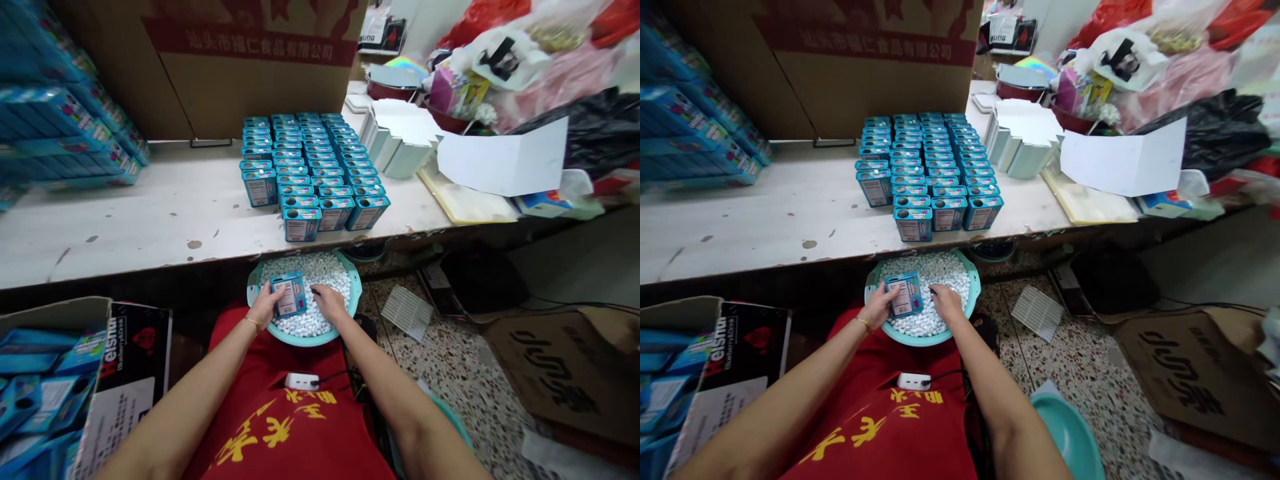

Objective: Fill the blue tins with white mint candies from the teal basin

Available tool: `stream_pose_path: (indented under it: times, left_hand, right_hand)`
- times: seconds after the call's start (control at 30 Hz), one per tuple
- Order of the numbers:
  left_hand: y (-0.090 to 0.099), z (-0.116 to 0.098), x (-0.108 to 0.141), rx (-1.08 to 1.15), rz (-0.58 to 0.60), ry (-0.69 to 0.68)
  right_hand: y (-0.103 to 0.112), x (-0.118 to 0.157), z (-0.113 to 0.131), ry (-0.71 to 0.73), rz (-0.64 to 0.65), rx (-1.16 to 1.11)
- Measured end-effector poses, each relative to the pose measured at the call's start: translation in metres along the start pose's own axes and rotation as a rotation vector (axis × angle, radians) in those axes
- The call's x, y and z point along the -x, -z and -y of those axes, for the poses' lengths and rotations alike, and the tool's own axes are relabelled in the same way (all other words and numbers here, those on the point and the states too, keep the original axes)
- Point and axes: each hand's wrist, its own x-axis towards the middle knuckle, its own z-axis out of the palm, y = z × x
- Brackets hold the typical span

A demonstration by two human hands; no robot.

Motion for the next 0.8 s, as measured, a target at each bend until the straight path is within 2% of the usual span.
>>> stream_pose_path:
  times: [0.07,0.13,0.23,0.33,0.43,0.53,0.63,0.8]
  left_hand:
    - [0.000,-0.007,0.004,-0.027,0.056,-0.034]
    - [0.005,-0.020,0.011,-0.095,0.074,-0.121]
    - [0.019,-0.038,0.020,-0.327,0.008,-0.299]
    - [0.027,-0.045,0.023,-0.622,-0.035,-0.450]
    - [0.021,-0.043,0.022,-0.827,-0.032,-0.542]
    - [0.008,-0.039,0.020,-0.974,-0.015,-0.585]
    - [0.000,-0.038,0.019,-1.060,-0.002,-0.629]
    - [-0.002,-0.036,0.020,-1.127,0.015,-0.654]
  right_hand:
    - [0.001,-0.004,-0.003,-0.012,0.000,-0.046]
    - [0.013,-0.003,-0.011,0.011,-0.003,-0.108]
    - [0.047,0.005,-0.020,0.095,-0.015,-0.220]
    - [0.085,0.015,-0.016,0.168,-0.012,-0.236]
    - [0.118,0.019,0.002,0.231,0.012,-0.167]
    - [0.140,0.020,0.026,0.302,0.060,-0.044]
    - [0.153,0.022,0.050,0.316,0.095,0.167]
    - [0.165,0.028,0.086,0.317,0.121,0.508]
